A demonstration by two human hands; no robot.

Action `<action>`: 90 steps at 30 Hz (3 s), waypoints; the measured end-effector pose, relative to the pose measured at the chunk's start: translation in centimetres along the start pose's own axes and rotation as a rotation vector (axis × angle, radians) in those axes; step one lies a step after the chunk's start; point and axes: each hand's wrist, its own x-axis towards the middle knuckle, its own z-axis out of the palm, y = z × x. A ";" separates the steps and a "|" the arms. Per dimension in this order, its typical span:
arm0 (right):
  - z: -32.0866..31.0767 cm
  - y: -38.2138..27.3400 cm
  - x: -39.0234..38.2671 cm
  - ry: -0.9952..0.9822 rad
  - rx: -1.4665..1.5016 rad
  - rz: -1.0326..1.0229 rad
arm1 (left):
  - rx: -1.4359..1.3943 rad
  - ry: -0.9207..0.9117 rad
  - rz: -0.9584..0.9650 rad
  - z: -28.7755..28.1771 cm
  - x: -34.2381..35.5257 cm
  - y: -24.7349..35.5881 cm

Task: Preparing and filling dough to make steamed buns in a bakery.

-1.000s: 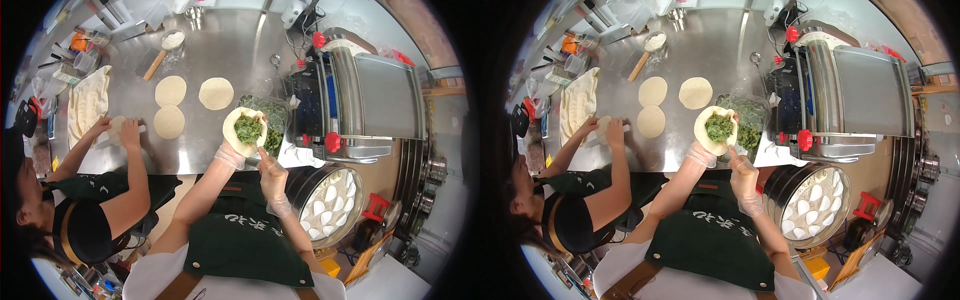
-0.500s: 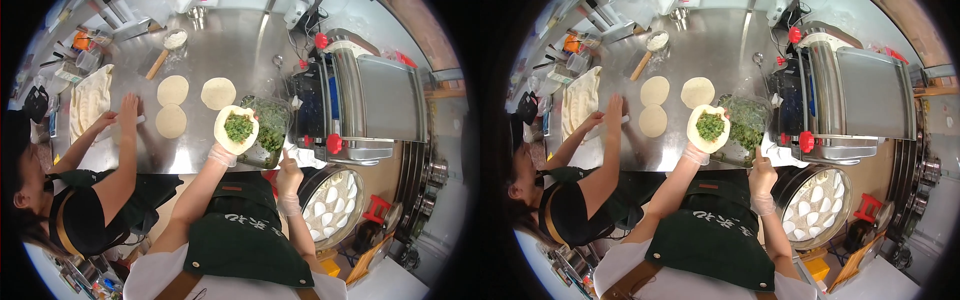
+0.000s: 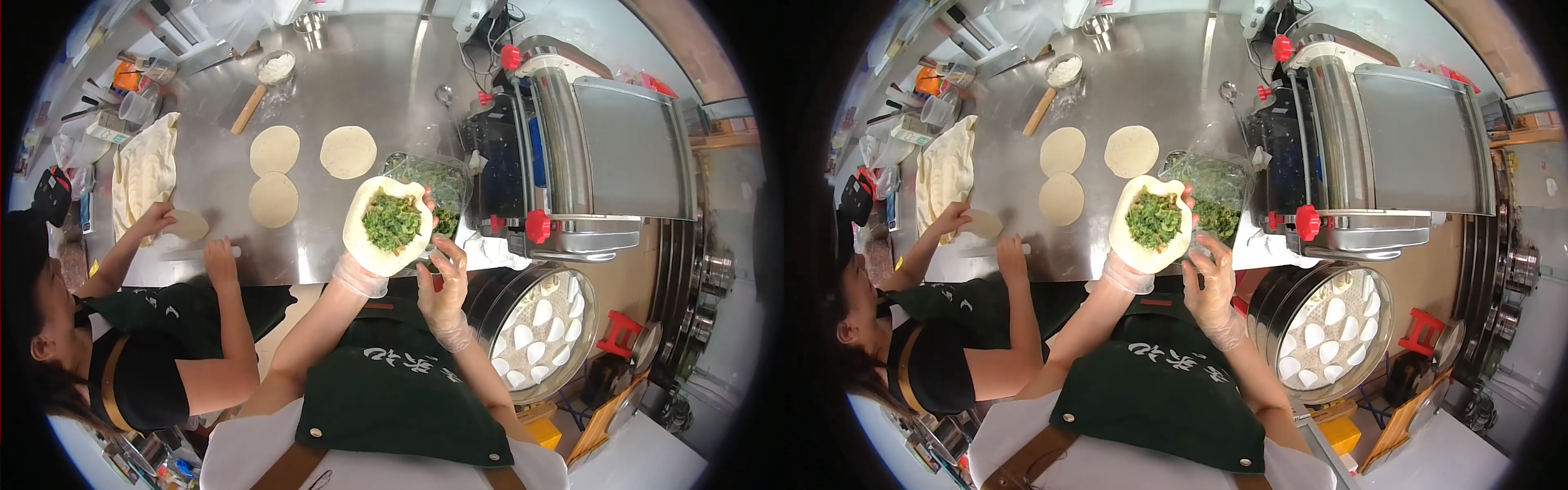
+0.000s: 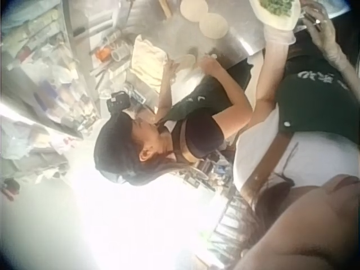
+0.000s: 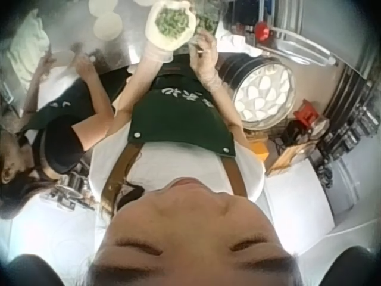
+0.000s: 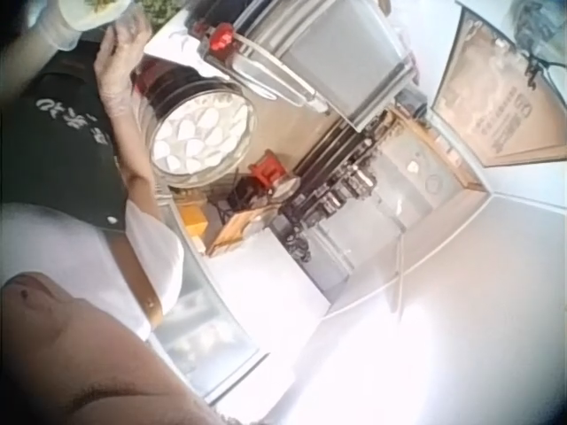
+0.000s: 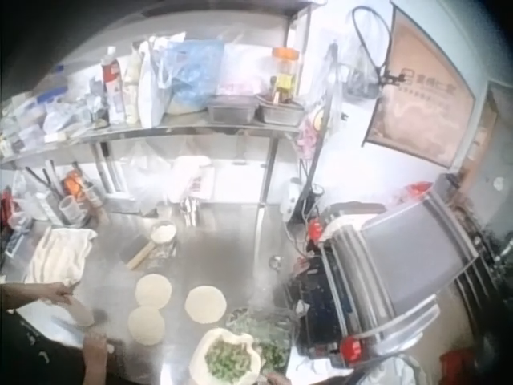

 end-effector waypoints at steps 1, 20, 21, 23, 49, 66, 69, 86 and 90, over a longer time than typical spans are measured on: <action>0.1 0.0 0.0 0.000 0.001 -0.002 | 0.003 -0.038 -0.003 0.3 -0.3 -0.2; -0.3 -2.2 3.5 0.028 0.121 -0.072 | 0.076 -0.173 0.222 0.7 -2.5 -0.6; -0.2 -2.3 3.5 0.026 0.150 -0.031 | 0.170 -0.155 0.272 0.5 -2.6 -0.6; -0.3 -2.6 3.7 0.016 0.183 0.006 | 0.131 -0.182 0.266 1.4 -3.1 -0.7; -2.2 -5.3 5.5 -0.074 0.029 0.116 | 0.262 -0.126 0.298 3.2 -5.3 -1.0; -3.9 -5.9 6.1 -0.229 -0.017 -0.055 | 0.520 0.180 0.093 4.1 -8.4 0.5; -4.0 -5.9 6.1 -0.206 0.018 -0.126 | 0.636 0.197 0.123 4.5 -8.3 0.3; -5.0 -5.1 6.5 -0.235 0.022 0.019 | 0.676 0.101 0.032 5.9 -7.7 0.6; -5.1 -5.3 6.6 -0.230 0.060 -0.020 | 0.793 0.086 0.086 5.9 -7.6 0.1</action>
